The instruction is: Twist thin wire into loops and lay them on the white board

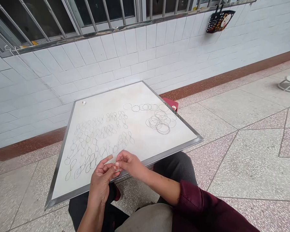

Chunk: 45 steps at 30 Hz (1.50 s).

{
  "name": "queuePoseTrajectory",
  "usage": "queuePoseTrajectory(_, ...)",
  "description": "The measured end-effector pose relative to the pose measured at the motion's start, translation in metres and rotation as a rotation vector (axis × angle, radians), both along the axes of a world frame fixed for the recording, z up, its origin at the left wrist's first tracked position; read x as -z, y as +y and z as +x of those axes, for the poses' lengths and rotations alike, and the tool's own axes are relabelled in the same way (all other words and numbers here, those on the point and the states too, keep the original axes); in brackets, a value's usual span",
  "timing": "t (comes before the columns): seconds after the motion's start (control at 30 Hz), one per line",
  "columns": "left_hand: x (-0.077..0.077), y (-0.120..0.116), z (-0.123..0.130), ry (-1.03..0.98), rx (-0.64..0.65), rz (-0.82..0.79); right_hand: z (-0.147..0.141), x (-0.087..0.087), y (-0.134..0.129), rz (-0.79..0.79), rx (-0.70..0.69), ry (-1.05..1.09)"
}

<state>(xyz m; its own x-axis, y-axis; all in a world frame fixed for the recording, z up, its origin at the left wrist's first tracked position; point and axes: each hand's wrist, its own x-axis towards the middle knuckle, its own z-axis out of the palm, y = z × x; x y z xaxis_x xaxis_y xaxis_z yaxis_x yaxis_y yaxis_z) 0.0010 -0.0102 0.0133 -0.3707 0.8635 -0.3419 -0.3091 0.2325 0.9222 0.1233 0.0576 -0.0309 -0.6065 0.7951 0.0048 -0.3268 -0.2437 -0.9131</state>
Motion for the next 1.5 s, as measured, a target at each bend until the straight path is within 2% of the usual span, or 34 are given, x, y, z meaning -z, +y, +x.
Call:
queuePoseTrajectory(0.27,0.002,-0.004,0.0,-0.03,-0.002,0.009,0.005,0.001,-0.011,0.202,0.106,-0.194)
queuePoseTrajectory(0.5,0.002,-0.009,-0.003,-0.009,0.054,0.033,0.006,0.001,-0.01,0.084,-0.018,-0.095)
queuePoseTrajectory(0.63,0.002,-0.01,-0.006,-0.004,0.087,0.044,0.007,-0.001,-0.01,0.141,-0.009,-0.138)
queuePoseTrajectory(1.13,0.002,-0.013,-0.003,-0.056,0.029,0.053,0.012,-0.005,-0.016,0.271,-0.016,-0.184)
queuePoseTrajectory(1.3,0.003,-0.015,-0.004,-0.046,0.036,0.043,0.014,-0.002,-0.018,0.176,-0.05,-0.08)
queuePoseTrajectory(1.5,0.003,-0.016,-0.005,-0.052,0.044,0.025,0.013,0.002,-0.019,0.154,0.017,-0.13)
